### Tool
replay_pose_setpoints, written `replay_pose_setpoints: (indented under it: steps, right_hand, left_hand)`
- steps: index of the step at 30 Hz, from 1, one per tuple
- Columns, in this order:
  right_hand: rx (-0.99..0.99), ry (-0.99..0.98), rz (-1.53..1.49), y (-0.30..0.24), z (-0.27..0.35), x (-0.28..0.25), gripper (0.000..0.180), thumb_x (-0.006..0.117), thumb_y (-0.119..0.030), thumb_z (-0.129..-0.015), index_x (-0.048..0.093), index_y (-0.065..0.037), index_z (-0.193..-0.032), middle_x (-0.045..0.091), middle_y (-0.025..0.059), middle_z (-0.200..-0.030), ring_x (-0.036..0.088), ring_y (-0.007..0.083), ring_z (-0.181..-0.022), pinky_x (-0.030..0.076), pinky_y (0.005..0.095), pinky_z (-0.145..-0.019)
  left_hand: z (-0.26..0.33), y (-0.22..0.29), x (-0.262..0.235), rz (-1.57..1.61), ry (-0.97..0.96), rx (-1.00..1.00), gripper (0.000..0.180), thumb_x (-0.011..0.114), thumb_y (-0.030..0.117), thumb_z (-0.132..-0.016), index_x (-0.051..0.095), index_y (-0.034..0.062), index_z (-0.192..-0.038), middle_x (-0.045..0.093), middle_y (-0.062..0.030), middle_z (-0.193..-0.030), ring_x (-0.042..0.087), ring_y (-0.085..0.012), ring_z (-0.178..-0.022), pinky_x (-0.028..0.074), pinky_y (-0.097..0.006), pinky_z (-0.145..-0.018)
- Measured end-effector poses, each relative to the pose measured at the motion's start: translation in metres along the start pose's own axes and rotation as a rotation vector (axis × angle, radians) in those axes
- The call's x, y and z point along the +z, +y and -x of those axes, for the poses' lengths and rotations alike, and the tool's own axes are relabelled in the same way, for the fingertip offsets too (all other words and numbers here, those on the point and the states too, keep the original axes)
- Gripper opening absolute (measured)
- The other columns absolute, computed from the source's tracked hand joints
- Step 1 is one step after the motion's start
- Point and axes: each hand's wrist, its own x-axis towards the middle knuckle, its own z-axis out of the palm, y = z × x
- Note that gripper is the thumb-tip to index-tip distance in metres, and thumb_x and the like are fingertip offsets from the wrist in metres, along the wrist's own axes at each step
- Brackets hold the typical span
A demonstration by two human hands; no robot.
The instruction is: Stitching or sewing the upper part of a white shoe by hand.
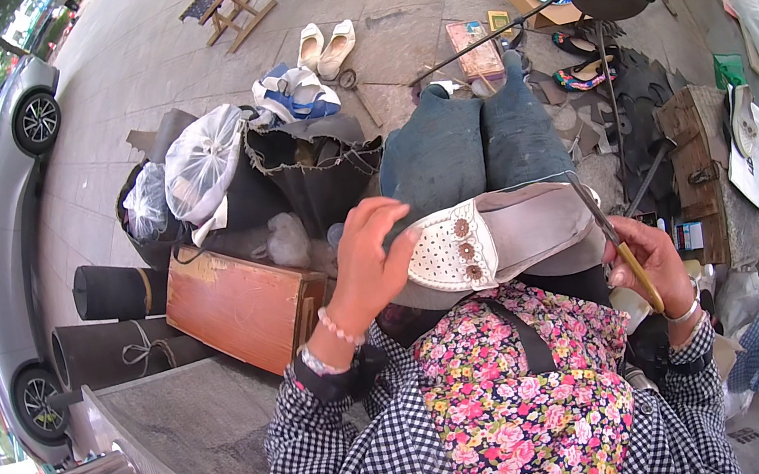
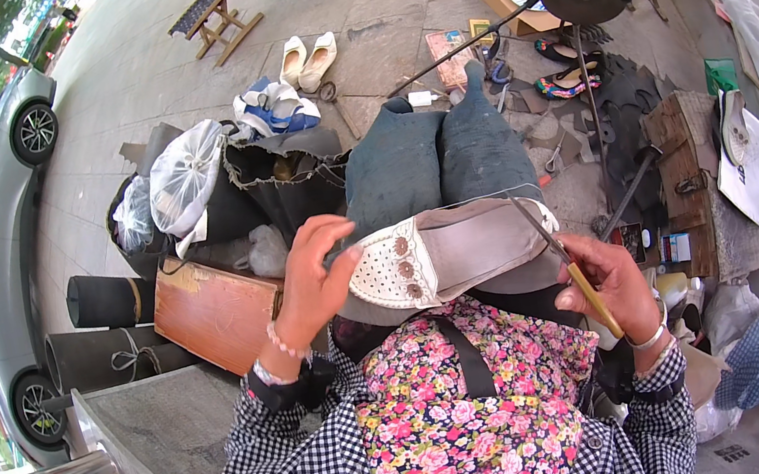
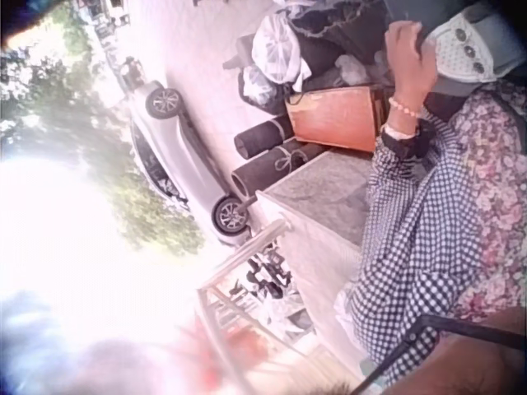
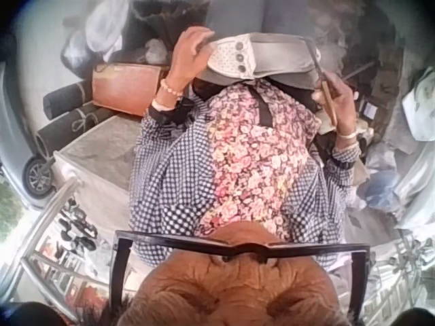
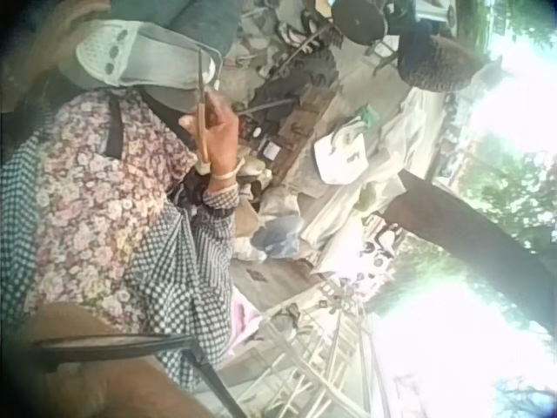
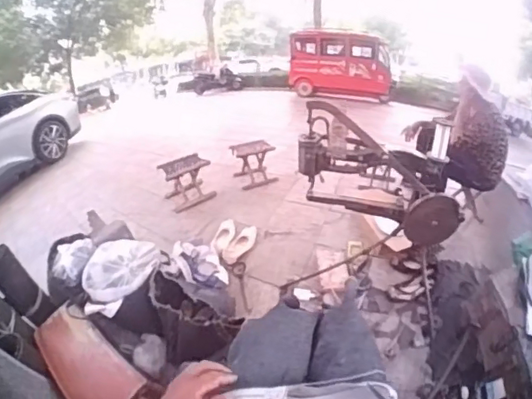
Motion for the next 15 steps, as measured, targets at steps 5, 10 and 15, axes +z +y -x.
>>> replay_pose_setpoints:
  steps: [5, 10, 15]
  right_hand:
    - [-0.293, -0.002, 0.504, -0.023, -0.003, 0.000, 0.073, 0.082, -0.036, -0.057, 0.056, -0.005, -0.118, 0.050, 0.0032, -0.076, 0.046, 0.0100, -0.061, 0.039, 0.0230, -0.057]
    - [-0.399, -0.034, 0.658, -0.057, -0.009, 0.006, 0.074, 0.083, -0.035, -0.054, 0.057, -0.005, -0.116, 0.043, 0.0005, -0.068, 0.036, 0.0090, -0.055, 0.030, 0.0243, -0.048]
    - [-0.464, -0.075, 0.752, -0.074, -0.021, 0.011, 0.073, 0.084, -0.031, -0.053, 0.057, -0.004, -0.114, 0.043, 0.0010, -0.067, 0.036, 0.0096, -0.054, 0.030, 0.0242, -0.048]
  left_hand:
    - [-0.047, -0.007, 0.014, 0.168, -0.354, 0.009, 0.017, 0.054, 0.012, -0.085, 0.057, -0.0044, -0.081, 0.056, -0.0114, -0.074, 0.053, -0.0222, -0.072, 0.042, -0.032, -0.066]
    - [-0.080, -0.007, 0.033, 0.272, -0.779, -0.167, 0.032, 0.050, 0.022, -0.089, 0.051, -0.0040, -0.071, 0.043, -0.0074, -0.056, 0.038, -0.0145, -0.055, 0.036, -0.032, -0.053]
    - [-0.101, -0.002, 0.059, 0.253, -0.970, -0.070, 0.030, 0.053, 0.023, -0.086, 0.056, -0.0040, -0.074, 0.048, -0.0051, -0.057, 0.041, -0.0102, -0.057, 0.038, -0.030, -0.055]
